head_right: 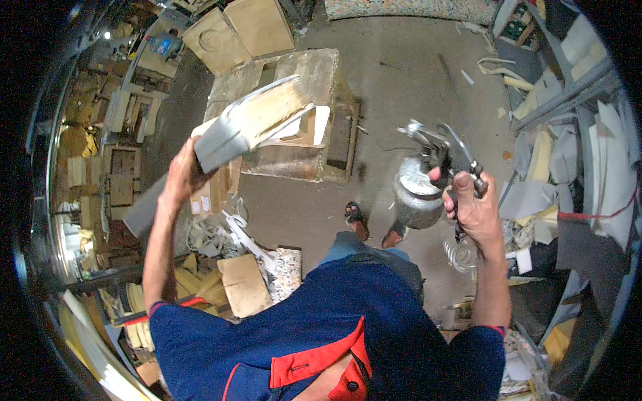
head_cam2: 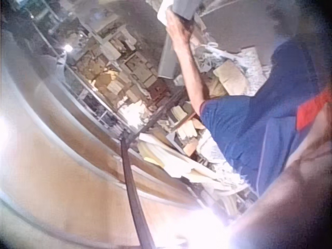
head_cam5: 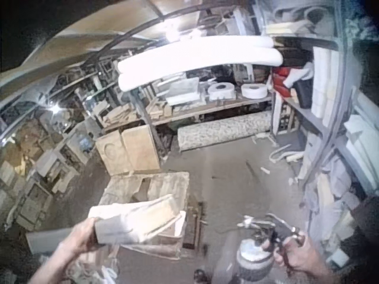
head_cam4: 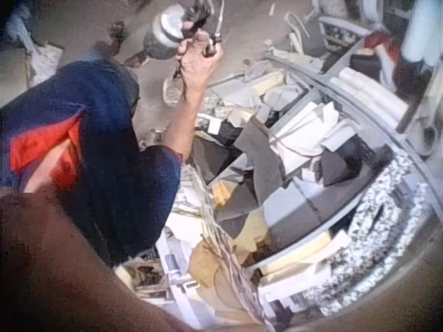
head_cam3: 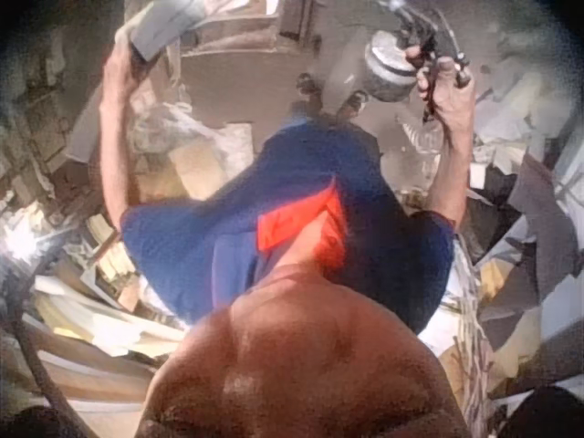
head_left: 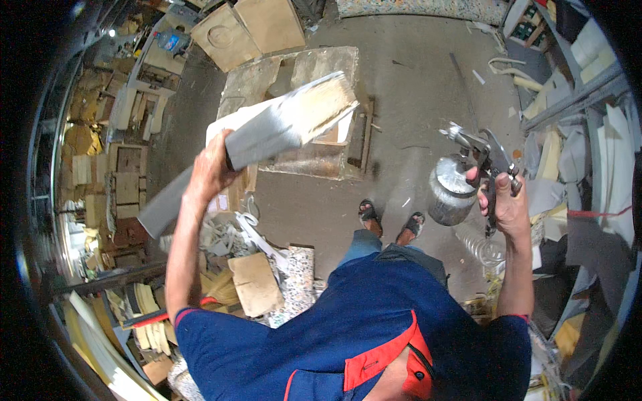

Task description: The person assembles a curved car part by cutting a gray sheet, applying adhesive with a spray gun, and attaching a white curved piece. They handle the parts by hand and use a spray gun to apply adhesive before joining the components.

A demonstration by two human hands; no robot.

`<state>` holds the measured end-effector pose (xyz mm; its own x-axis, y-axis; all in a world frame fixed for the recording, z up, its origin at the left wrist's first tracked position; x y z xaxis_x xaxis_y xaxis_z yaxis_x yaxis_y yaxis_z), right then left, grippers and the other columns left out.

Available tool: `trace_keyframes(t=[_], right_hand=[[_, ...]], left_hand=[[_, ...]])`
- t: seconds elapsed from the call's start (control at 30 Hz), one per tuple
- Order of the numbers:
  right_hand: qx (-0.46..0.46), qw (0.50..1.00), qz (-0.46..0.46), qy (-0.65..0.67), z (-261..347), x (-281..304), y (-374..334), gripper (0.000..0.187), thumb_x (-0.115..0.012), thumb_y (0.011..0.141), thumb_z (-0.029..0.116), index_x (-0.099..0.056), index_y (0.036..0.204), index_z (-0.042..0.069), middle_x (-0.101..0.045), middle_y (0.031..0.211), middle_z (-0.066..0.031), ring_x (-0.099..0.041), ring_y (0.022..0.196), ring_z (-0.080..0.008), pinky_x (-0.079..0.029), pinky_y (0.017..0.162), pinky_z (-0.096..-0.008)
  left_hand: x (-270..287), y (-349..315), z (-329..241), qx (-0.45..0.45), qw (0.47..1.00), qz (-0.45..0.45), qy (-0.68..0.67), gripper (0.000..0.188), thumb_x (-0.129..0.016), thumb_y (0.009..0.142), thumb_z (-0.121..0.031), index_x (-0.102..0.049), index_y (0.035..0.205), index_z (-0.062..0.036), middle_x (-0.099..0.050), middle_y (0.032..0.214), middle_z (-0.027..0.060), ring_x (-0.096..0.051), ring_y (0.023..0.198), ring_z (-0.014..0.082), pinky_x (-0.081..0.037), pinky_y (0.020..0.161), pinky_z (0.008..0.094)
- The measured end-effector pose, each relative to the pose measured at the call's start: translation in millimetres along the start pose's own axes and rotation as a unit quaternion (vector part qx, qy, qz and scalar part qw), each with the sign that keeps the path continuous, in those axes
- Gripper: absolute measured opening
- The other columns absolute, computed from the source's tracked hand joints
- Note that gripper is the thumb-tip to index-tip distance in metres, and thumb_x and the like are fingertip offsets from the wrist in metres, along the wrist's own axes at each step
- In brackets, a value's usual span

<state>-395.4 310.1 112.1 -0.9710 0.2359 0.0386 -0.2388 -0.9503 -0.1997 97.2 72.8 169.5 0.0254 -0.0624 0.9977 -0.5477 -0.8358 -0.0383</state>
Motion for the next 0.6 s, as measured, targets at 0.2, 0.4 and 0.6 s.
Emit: trace_keyframes(t=[0.2,0.4,0.6], right_hand=[[-0.041,0.992,-0.113,-0.041,-54.1,15.9,-19.8,0.061,-0.054,0.098,0.061,-0.069,0.101,0.002,-0.053,0.059,0.0024,-0.048,0.051,-0.0053,-0.039,0.047,-0.0214],[-0.083,0.982,-0.166,-0.041,-79.5,15.1,-43.4,0.056,-0.052,0.101,0.056,-0.070,0.104,0.002,-0.054,0.060,0.0012,-0.049,0.051,-0.0070,-0.039,0.048,-0.0228],[-0.060,0.981,-0.180,-0.038,-105.5,6.9,-51.4,0.033,-0.055,0.104,0.033,-0.068,0.113,0.003,-0.063,0.070,-0.0011,-0.056,0.062,-0.0082,-0.045,0.058,-0.0247]], left_hand=[[-12.9,64.1,13.8,-0.068,0.994,0.067,0.051,0.078,-0.083,0.068,-0.006,-0.043,0.135,-0.0092,-0.059,0.116,0.0207,-0.057,0.116,0.0419,-0.049,0.093,0.0472],[-75.2,124.7,38.6,0.014,0.988,0.149,0.030,0.097,-0.088,0.067,-0.011,-0.034,0.148,-0.0187,-0.053,0.131,0.0166,-0.049,0.129,0.0422,-0.036,0.104,0.0691],[-83.0,133.9,39.7,0.034,0.996,0.077,-0.001,0.115,-0.096,0.055,-0.023,-0.032,0.152,-0.0209,-0.043,0.149,0.0126,-0.038,0.141,0.0390,-0.022,0.111,0.0761]])
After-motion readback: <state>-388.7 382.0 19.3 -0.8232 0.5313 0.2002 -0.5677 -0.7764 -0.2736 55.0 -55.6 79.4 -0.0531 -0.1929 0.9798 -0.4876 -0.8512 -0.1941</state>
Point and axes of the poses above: each hand's wrist, its own y-axis towards the middle knuckle, its own x-axis out of the back of the hand, z = x × y, the point moved 2 cm from there along y, towards the middle knuckle
